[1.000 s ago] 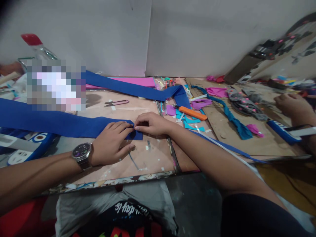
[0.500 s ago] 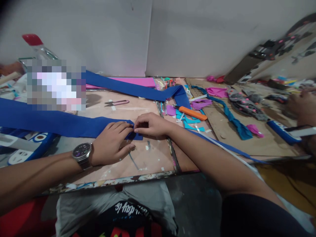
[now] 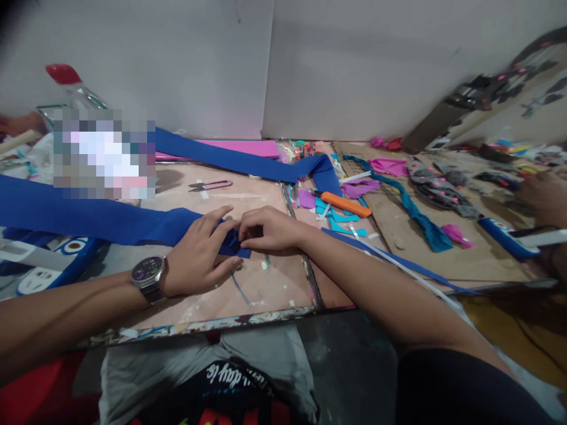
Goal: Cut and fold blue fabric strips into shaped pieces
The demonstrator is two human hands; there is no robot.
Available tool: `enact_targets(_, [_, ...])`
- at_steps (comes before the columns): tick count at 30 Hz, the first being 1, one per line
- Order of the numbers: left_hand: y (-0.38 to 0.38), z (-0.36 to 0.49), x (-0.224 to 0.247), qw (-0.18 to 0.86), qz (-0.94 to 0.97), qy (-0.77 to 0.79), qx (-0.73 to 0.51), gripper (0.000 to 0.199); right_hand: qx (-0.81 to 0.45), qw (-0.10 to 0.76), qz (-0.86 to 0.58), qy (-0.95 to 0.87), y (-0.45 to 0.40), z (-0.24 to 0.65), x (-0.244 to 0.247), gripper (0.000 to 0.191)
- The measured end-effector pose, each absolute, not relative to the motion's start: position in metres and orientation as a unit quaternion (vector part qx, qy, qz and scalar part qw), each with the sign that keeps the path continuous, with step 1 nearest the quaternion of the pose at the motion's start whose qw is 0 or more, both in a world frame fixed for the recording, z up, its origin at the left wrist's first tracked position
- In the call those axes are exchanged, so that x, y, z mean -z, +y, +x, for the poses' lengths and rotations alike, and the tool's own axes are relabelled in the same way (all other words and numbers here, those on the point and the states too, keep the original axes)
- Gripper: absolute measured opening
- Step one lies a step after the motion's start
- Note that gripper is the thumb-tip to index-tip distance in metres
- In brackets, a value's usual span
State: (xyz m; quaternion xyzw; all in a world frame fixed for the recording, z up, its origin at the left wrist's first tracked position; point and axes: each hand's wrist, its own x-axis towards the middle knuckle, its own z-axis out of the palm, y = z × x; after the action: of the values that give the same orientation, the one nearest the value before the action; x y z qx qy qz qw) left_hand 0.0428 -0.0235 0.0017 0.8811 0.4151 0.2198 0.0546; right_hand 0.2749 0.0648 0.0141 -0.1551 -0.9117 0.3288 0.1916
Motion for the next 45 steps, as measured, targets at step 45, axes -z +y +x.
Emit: enact_targets(45, [-0.022,0.044,-0.004,0.051,0.865,0.420,-0.270,0.043,-0.391,0.334,-0.268,-0.814,0.059,0.275,-0.008,0.027])
